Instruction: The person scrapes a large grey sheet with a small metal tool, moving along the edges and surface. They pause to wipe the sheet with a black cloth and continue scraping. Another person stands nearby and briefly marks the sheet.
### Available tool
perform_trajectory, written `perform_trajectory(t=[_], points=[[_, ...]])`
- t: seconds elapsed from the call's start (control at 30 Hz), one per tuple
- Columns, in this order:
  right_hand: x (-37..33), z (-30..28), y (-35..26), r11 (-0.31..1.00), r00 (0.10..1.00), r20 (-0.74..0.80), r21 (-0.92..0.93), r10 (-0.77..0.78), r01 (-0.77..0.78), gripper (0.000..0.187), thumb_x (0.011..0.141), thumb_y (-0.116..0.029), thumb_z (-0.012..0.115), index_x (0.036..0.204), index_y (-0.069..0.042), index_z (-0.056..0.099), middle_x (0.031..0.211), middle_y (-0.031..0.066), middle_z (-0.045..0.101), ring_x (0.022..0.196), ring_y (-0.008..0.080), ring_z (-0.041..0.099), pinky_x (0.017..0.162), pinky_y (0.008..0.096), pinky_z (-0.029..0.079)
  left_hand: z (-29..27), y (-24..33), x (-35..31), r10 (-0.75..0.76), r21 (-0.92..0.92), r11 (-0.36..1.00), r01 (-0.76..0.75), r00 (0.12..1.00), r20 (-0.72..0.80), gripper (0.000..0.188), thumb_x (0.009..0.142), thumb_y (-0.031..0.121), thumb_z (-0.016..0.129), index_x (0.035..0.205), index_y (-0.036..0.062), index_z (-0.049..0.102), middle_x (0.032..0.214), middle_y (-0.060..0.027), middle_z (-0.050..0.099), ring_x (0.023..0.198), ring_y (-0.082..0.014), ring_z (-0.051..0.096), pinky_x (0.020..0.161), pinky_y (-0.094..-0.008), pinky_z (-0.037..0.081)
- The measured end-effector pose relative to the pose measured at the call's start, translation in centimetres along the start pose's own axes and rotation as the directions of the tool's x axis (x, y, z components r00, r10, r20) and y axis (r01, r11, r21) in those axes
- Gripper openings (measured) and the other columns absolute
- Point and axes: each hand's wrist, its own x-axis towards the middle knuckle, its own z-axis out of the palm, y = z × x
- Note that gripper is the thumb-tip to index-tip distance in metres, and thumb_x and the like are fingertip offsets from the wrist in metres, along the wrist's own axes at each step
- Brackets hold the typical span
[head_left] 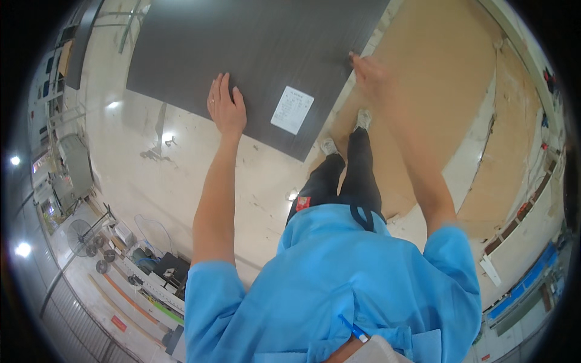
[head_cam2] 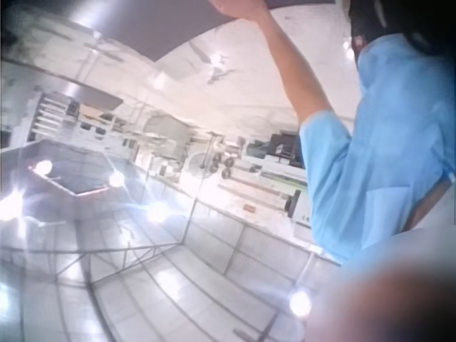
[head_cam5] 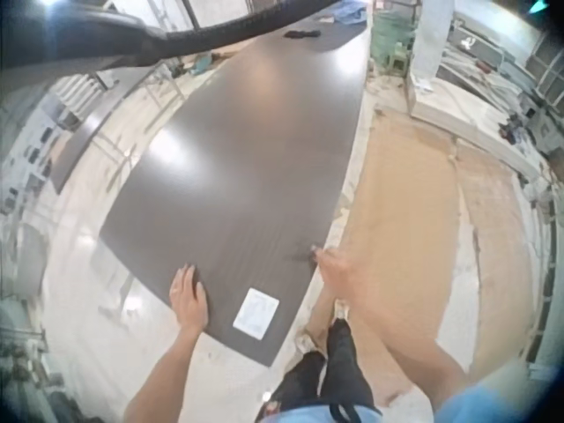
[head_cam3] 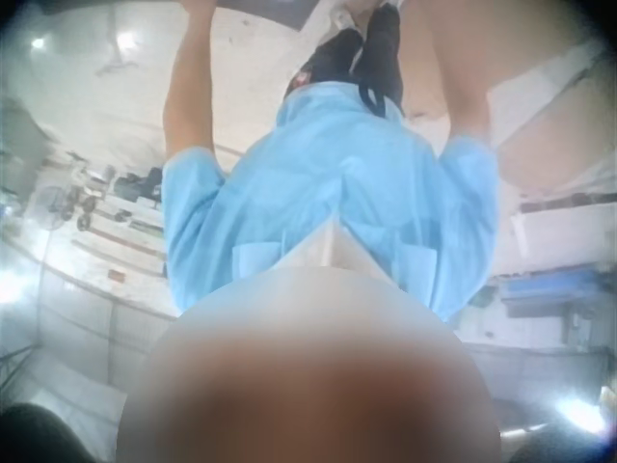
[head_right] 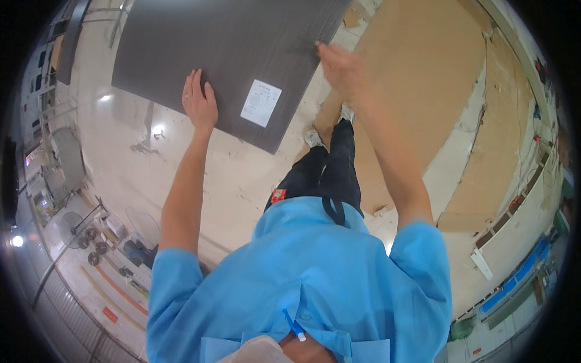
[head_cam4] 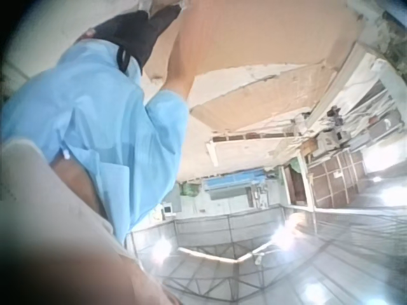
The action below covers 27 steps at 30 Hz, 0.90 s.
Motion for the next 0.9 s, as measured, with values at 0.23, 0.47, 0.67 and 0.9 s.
perform_trajectory(t=[0.23, 0.47, 0.67, 0.9], points=[[-13.5, 0.7, -15.8, 0.986, 0.994, 0.106, 0.162, -0.041, 0.023, 0.043, 0.090, -0.004, 0.070, 0.133, -0.005, 0.072, 0.075, 0.0062, 0.057, 0.066, 0.0247, 0.063, 0.057, 0.0408, 0.051, 0.1, -0.2, 0.0, 0.012, 0.001, 1.000, -0.012, 1.000, -0.003, 0.048, 0.110, 0.030, 0.054, 0.156, 0.0162, 0.056, 0.164, -0.0077, 0.054, 0.155, -0.0311, 0.045, 0.127, -0.0488, 0.033], [-13.5, -0.1, -12.5, 0.980, 0.871, 0.487, 0.196, -0.068, -0.033, 0.043, 0.094, -0.008, 0.069, 0.137, -0.006, 0.070, 0.100, 0.0100, 0.073, 0.093, 0.0316, 0.074, 0.075, 0.0411, 0.061, 0.2, -0.3, 0.1, 0.002, 0.014, 1.000, -0.002, 1.000, 0.007, 0.048, 0.111, 0.030, 0.053, 0.156, 0.0149, 0.056, 0.164, -0.0084, 0.054, 0.156, -0.0301, 0.044, 0.128, -0.0487, 0.033], [2.3, 0.6, 5.7, 0.951, 0.959, -0.089, 0.181, 0.269, -0.250, 0.019, 0.102, -0.013, 0.073, 0.119, -0.011, 0.080, 0.104, 0.0134, 0.076, 0.087, 0.0311, 0.073, 0.077, 0.0407, 0.058, 0.1, -0.4, 0.2, -0.019, -0.005, 1.000, 0.019, 0.999, 0.026, 0.048, 0.110, 0.031, 0.054, 0.154, 0.0125, 0.058, 0.163, -0.0095, 0.055, 0.155, -0.0322, 0.045, 0.127, -0.0490, 0.033], [-3.4, 1.5, 1.2, 0.974, 0.990, -0.022, 0.182, 0.138, -0.132, 0.032, 0.103, -0.013, 0.072, 0.134, -0.016, 0.077, 0.092, 0.0095, 0.072, 0.070, 0.0270, 0.065, 0.066, 0.0391, 0.056, 0.0, -0.3, -0.1, 0.008, -0.034, 0.999, -0.009, 1.000, -0.015, 0.048, 0.110, 0.030, 0.055, 0.153, 0.0113, 0.059, 0.162, -0.0106, 0.055, 0.154, -0.0332, 0.046, 0.127, -0.0491, 0.034]])
